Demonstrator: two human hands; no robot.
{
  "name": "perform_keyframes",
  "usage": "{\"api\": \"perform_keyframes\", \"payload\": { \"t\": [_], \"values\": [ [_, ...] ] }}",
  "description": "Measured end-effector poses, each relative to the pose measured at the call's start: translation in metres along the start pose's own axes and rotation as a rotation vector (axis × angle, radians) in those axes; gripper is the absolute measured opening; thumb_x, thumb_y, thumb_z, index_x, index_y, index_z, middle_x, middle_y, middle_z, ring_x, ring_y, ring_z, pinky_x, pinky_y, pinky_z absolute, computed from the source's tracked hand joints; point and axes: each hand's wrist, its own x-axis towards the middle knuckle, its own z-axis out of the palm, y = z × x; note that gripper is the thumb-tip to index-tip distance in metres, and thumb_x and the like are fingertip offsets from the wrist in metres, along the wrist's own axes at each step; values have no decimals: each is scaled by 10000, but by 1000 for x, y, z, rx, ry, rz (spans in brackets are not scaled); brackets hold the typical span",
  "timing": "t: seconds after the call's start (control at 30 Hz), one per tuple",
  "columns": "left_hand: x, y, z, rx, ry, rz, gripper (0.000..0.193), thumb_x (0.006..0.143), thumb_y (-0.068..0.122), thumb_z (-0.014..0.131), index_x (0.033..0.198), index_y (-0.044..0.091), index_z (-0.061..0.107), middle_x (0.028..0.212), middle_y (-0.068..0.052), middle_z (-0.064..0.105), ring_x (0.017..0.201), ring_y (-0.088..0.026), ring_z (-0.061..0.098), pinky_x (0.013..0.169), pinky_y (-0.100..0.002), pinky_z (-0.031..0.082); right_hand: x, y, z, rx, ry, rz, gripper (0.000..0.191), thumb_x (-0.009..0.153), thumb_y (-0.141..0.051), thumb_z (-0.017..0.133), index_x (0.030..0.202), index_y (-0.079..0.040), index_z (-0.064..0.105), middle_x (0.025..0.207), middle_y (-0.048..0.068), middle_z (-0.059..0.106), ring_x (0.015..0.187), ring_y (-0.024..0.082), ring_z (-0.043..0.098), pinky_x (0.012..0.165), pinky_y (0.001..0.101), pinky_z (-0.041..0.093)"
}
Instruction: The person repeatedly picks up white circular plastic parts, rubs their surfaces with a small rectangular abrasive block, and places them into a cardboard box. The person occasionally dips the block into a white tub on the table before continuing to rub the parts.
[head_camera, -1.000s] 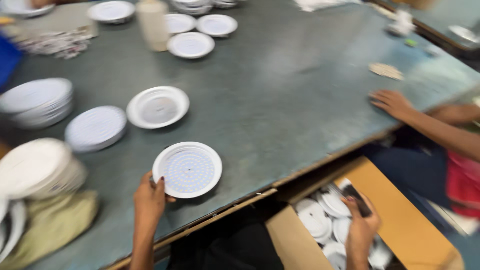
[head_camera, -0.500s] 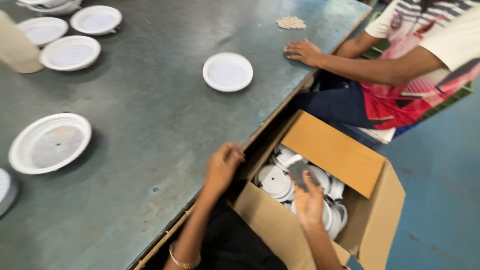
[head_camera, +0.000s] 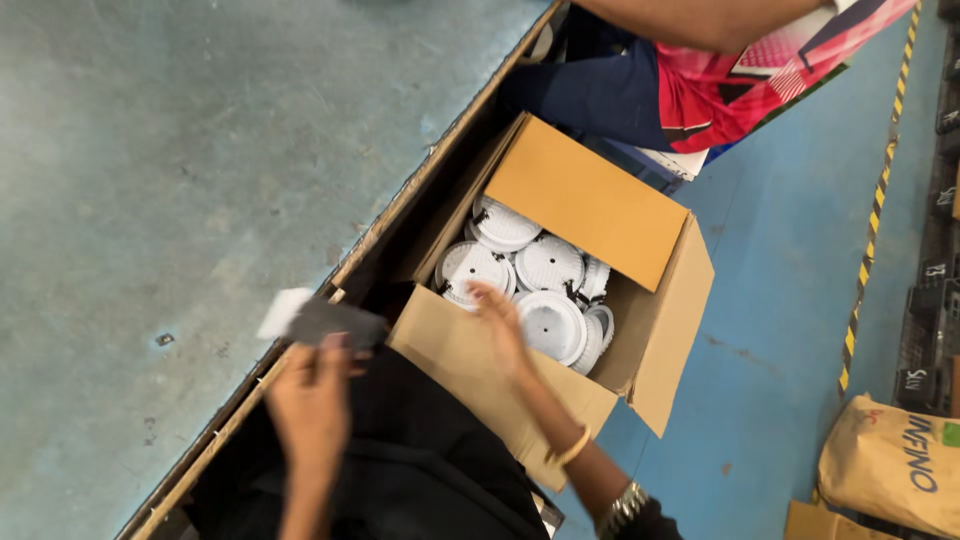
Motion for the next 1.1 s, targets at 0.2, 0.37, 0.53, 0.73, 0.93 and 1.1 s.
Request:
{"api": "perform_keyframes", "payload": {
  "t": [0.2, 0.37, 0.53, 0.73, 0.93, 1.1],
  "values": [
    [-2, 6, -128, 126, 299, 362, 212, 1208, 89, 556, 1151, -114, 572, 1026, -179, 667, 836, -229, 708, 734, -314, 587, 46, 20, -165, -1498, 417, 42, 671, 719, -285, 806, 1229, 93, 592, 1251, 353, 579, 1235, 488, 511, 1080, 512, 389],
    [-17, -11, -188, 196, 420, 371, 229, 1189, 61, 475, 1098, -149, 482, 1050, -203, 631, 929, -277, 736, 787, -331, 592, 27, 21, -177, -1583, 484, 261, 553, 746, -251, 756, 1200, 21, 597, 1191, 316, 650, 1126, 492, 631, 943, 536, 541],
    [-26, -17, -217, 162, 469, 353, 197, 1223, 25, 503, 1186, -166, 530, 1093, -217, 653, 871, -277, 692, 755, -333, 577, 40, 0, -167, -1414, 322, 91, 417, 887, -315, 697, 1184, -44, 590, 1069, 273, 714, 1022, 486, 675, 891, 563, 548],
    [-32, -6, -241, 110, 528, 368, 181, 1218, 0, 546, 1189, -179, 553, 1088, -237, 668, 856, -272, 697, 727, -330, 573, 54, -61, -145, -1610, 319, 40, 365, 936, -307, 658, 1205, -81, 557, 978, 280, 707, 951, 491, 682, 803, 582, 539],
    [-40, -8, -252, 29, 611, 301, 219, 1201, 73, 596, 1195, -146, 597, 1027, -190, 680, 807, -232, 701, 709, -312, 573, 42, -160, -83, -531, 124, -131, 172, 1002, -154, 659, 986, -19, 555, 800, 45, 643, 678, 171, 550, 588, 360, 422],
    [-49, -6, -263, 17, 632, 216, 212, 1131, 132, 601, 1156, -77, 624, 913, -115, 677, 795, -182, 689, 722, -288, 548, 31, -122, 89, -387, -230, -413, 80, 964, -85, 655, 1003, -29, 613, 912, -19, 581, 825, 35, 530, 736, 214, 459]
  ]
}}
